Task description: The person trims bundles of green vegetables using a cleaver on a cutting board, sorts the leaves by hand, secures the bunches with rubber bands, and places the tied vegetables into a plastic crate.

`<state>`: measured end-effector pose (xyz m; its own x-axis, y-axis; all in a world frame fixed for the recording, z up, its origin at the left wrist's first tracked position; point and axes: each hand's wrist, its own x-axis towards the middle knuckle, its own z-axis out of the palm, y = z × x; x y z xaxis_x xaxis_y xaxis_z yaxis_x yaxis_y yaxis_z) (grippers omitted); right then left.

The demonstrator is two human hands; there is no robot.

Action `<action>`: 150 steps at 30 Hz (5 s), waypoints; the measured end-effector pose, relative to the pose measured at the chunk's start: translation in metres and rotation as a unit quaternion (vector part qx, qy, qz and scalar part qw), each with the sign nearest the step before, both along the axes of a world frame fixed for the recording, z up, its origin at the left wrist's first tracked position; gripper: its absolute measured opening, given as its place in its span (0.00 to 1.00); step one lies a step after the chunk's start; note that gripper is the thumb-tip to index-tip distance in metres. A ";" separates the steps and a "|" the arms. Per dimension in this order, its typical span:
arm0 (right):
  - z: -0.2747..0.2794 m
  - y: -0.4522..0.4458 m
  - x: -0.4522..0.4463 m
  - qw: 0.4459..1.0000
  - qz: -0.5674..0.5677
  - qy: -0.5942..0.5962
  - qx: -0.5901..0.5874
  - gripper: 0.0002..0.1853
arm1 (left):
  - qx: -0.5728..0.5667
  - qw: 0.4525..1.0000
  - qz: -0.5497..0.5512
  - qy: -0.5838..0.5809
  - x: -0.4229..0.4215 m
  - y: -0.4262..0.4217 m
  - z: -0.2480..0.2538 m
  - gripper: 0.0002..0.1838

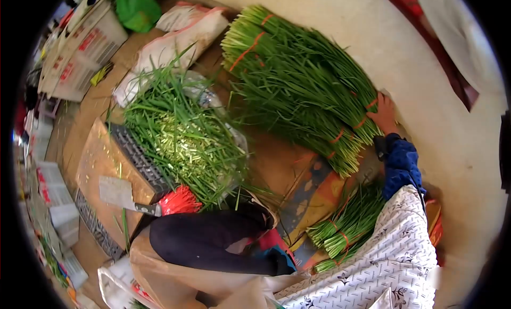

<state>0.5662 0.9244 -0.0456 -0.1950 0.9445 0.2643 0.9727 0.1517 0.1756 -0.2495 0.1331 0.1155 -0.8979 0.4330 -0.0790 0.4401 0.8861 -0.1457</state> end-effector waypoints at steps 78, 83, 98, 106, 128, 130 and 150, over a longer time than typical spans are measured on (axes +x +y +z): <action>0.138 -0.240 -0.641 0.815 0.425 0.205 -0.337 0.09 | 0.152 0.933 -0.325 -0.033 0.009 0.452 -0.082 0.18; 0.124 -0.235 -0.662 0.829 0.424 0.127 -0.342 0.10 | 0.177 0.928 -0.327 -0.013 0.009 0.452 -0.078 0.13; 0.091 -0.219 -0.679 0.789 0.574 -0.065 -0.208 0.09 | 0.209 0.925 -0.317 -0.014 0.004 0.457 -0.094 0.08; 0.122 -0.237 -0.654 0.810 0.518 -0.004 -0.274 0.11 | 0.221 0.920 -0.324 -0.011 0.006 0.453 -0.090 0.07; 0.083 -0.191 -0.586 0.920 0.166 0.194 -0.298 0.10 | 0.151 0.922 -0.303 -0.191 -0.010 0.435 -0.048 0.67; 0.091 -0.200 -0.589 0.915 0.208 0.236 -0.254 0.09 | 0.118 0.926 -0.335 -0.132 -0.013 0.419 -0.050 0.66; 0.175 -0.233 -0.625 0.649 0.437 0.620 -0.061 0.22 | 0.665 0.682 -0.222 -0.209 -0.041 0.310 0.163 0.38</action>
<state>-0.0587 0.6913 0.1291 -0.3784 0.6453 0.6636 -0.1122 0.6797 -0.7249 -0.2905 0.4435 0.2783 -0.6744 0.5928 0.4403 0.4657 -0.1214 0.8766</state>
